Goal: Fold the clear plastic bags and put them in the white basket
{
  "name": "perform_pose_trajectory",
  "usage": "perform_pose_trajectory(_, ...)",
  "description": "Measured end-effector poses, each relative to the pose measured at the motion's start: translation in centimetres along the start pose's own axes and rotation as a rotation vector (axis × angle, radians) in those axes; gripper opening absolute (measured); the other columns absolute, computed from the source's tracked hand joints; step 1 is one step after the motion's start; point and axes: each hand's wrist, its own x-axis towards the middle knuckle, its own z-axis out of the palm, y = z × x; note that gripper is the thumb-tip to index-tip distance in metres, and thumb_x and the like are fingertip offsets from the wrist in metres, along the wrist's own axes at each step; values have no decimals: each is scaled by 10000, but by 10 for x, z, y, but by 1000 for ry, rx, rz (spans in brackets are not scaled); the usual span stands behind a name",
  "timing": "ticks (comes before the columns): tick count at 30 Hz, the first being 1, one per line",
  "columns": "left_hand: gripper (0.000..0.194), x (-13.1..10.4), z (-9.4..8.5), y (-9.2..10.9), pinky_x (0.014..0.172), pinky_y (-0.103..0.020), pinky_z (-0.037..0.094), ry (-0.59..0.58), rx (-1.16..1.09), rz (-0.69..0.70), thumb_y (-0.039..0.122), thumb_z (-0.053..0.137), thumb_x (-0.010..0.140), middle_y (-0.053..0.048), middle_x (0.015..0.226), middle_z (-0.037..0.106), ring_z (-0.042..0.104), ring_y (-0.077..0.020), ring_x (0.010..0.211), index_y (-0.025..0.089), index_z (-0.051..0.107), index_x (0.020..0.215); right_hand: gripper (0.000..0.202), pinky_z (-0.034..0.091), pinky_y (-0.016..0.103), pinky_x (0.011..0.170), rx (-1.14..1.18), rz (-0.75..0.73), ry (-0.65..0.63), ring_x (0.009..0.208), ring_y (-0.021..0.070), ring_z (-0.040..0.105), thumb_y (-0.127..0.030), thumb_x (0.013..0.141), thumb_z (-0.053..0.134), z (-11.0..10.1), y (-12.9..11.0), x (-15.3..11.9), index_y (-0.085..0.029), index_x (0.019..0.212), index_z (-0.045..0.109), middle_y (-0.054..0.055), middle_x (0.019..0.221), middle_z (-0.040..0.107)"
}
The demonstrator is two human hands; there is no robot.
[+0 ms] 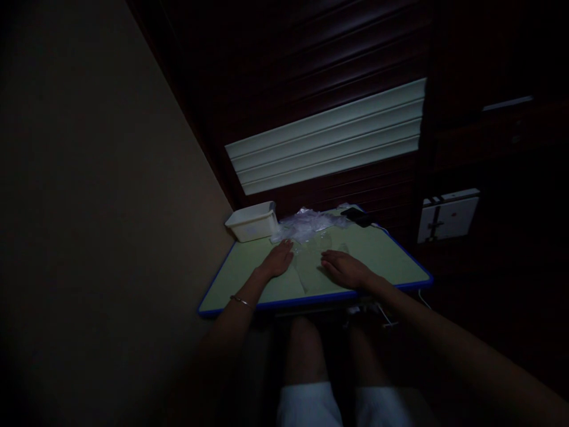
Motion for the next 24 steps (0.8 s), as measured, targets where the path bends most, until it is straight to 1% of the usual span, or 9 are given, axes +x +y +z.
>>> perform_pose_trajectory(3, 595, -9, 0, -5, 1184, -369, 168, -45, -7, 56, 499, 196, 969, -42, 1573, 249, 148, -192, 1467, 213, 300, 1480, 585, 385, 428, 1080, 1, 17, -3, 1270, 290, 512, -495, 976, 273, 0, -1, 0, -119, 1246, 630, 159, 1330, 593)
perform_pose_trajectory(5, 594, -14, -2, -14, 1176, -407, 183, -99, 13, -38, 514, 213, 963, -48, 1575, 241, 159, -222, 1464, 232, 306, 1478, 574, 394, 436, 1071, 7, 28, 7, 1265, 291, 516, -502, 973, 279, -1, -2, -1, -141, 1249, 630, 144, 1327, 598)
perform_pose_trajectory(7, 598, -18, -6, -24, 1153, -486, 210, -106, 36, -151, 480, 210, 966, -116, 1567, 238, 177, -282, 1456, 181, 311, 1474, 567, 400, 447, 1066, 13, 29, 19, 1262, 295, 519, -506, 970, 288, -1, -3, -1, -151, 1247, 632, 139, 1323, 602)
perform_pose_trajectory(10, 578, -24, -12, -28, 1144, -517, 206, -81, 56, -195, 407, 220, 969, -165, 1561, 230, 163, -305, 1457, 123, 325, 1461, 557, 404, 452, 1062, 12, 21, 28, 1253, 296, 527, -496, 971, 290, 0, -3, -2, -152, 1233, 641, 142, 1312, 610)
perform_pose_trajectory(14, 579, -28, -12, 2, 1183, -403, 160, -19, 32, -47, 417, 156, 979, -91, 1579, 222, 126, -213, 1471, 159, 290, 1480, 558, 403, 444, 1066, -1, 15, 30, 1257, 287, 526, -490, 975, 285, 2, 1, -1, -148, 1254, 625, 144, 1320, 603)
perform_pose_trajectory(17, 657, -29, -5, 36, 1185, -424, 155, 6, -37, 85, 544, 131, 958, -79, 1587, 196, 107, -218, 1475, 187, 244, 1498, 576, 395, 445, 1073, -9, 12, 26, 1265, 287, 519, -495, 974, 279, 3, 2, -1, -131, 1273, 612, 153, 1330, 594)
perform_pose_trajectory(19, 735, -27, 1, 49, 1182, -458, 152, -42, -56, 80, 625, 157, 927, -99, 1587, 183, 102, -244, 1474, 178, 210, 1507, 574, 395, 454, 1073, -1, 18, 26, 1267, 291, 516, -495, 972, 283, 3, 2, -1, -136, 1278, 609, 150, 1333, 593)
perform_pose_trajectory(21, 787, -26, 5, 50, 1177, -484, 147, -94, -55, 20, 677, 168, 898, -111, 1586, 175, 112, -270, 1471, 181, 216, 1506, 576, 397, 455, 1069, 3, 24, 26, 1268, 294, 514, -493, 970, 286, 2, 1, -1, -131, 1281, 607, 154, 1331, 593)
perform_pose_trajectory(24, 804, -27, 6, 32, 1173, -515, 123, -127, -65, -82, 704, 134, 880, -89, 1595, 141, 94, -287, 1471, 210, 201, 1510, 589, 398, 444, 1068, -3, 23, 20, 1269, 295, 513, -489, 971, 283, 1, -1, -1, -103, 1284, 599, 174, 1329, 589)
